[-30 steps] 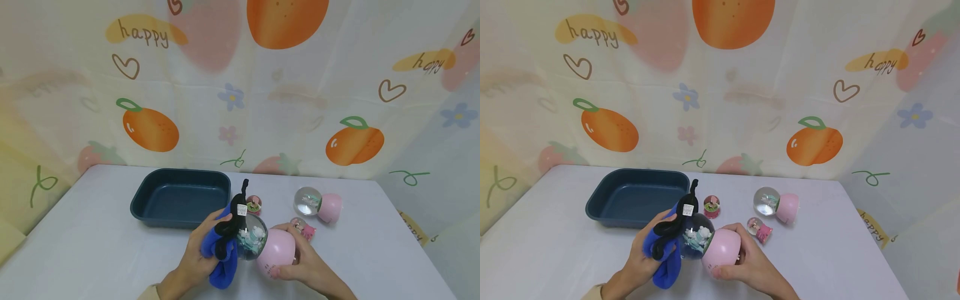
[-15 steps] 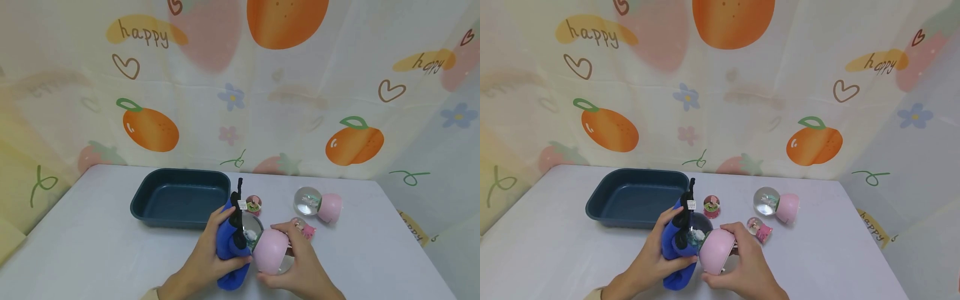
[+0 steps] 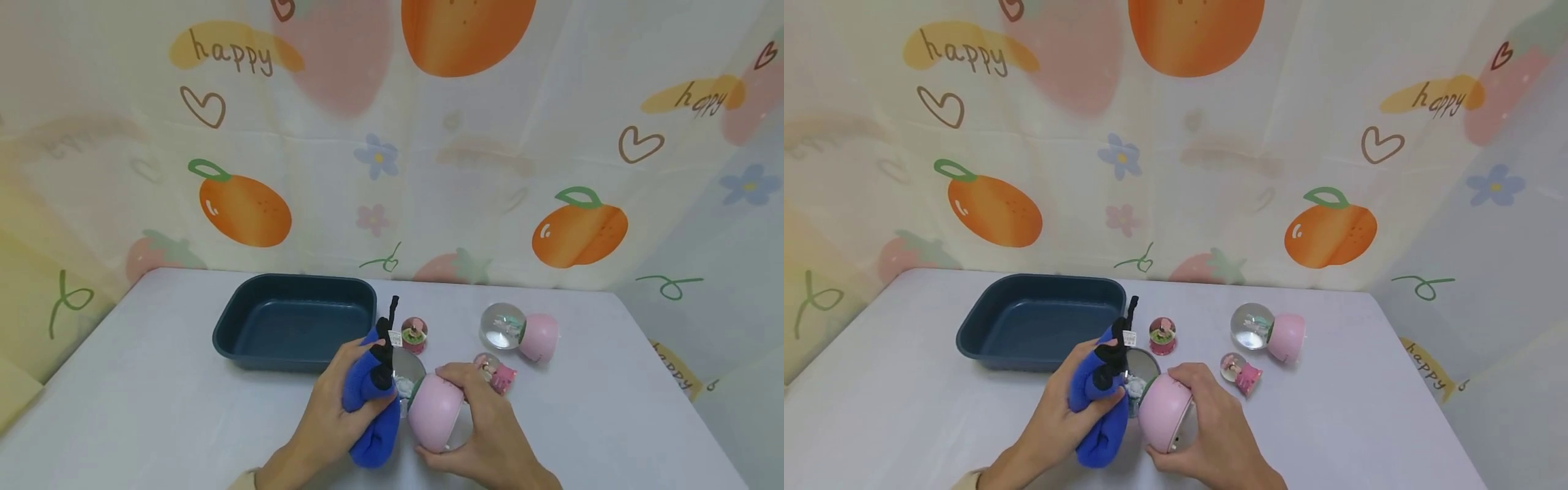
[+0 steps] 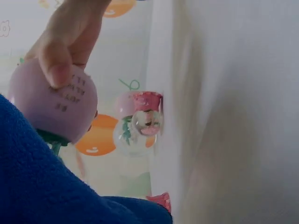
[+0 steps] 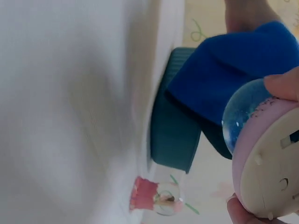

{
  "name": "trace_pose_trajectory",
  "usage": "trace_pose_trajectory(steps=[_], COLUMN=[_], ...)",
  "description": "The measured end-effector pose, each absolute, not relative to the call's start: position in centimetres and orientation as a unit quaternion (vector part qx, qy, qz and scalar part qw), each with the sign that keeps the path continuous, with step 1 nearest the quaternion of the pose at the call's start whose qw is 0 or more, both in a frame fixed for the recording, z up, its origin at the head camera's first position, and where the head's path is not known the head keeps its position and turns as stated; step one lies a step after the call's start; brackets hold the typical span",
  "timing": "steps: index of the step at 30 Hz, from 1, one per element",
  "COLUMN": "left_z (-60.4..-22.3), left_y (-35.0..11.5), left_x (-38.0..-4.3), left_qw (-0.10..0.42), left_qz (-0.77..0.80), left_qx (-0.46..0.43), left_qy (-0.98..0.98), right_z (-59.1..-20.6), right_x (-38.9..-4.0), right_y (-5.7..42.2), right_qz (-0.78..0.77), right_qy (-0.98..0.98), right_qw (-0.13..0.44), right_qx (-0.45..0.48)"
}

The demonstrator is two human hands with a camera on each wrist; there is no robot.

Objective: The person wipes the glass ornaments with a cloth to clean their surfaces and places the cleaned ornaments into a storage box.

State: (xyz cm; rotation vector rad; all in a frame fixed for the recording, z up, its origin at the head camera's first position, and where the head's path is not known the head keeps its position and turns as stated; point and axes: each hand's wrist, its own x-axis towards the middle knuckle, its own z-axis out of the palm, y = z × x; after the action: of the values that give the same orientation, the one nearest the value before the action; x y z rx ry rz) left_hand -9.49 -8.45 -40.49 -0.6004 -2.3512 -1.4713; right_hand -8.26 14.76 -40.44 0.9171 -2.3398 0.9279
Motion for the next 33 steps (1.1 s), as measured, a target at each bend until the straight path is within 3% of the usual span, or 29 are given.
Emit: trace_pose_trajectory(steps=[7,18,27,33], left_z=[-40.1,-40.0,-39.8,-39.0], left_y=[-8.4,-8.5,-9.9,-10.6], left_x=[-9.4,-9.5,-10.2,-10.3], left_qw=[0.035,0.029,-0.05,-0.137], left_qz=[-0.522,-0.544,-0.571,-0.567], left_qx=[-0.16,-0.159,-0.242,-0.28], left_qy=[-0.837,-0.823,-0.783,-0.763], right_z=[-40.2,-40.0,-39.9,-39.6], right_x=[-8.3,-8.9,-9.2,-8.9], right_y=[15.0,15.8,16.5,16.5], right_qz=[0.257,0.264,0.325,0.381], right_qy=[-0.852,-0.825,-0.809,-0.793], right_qw=[0.263,0.262,0.176,0.103], right_qx=[0.373,0.425,0.457,0.465])
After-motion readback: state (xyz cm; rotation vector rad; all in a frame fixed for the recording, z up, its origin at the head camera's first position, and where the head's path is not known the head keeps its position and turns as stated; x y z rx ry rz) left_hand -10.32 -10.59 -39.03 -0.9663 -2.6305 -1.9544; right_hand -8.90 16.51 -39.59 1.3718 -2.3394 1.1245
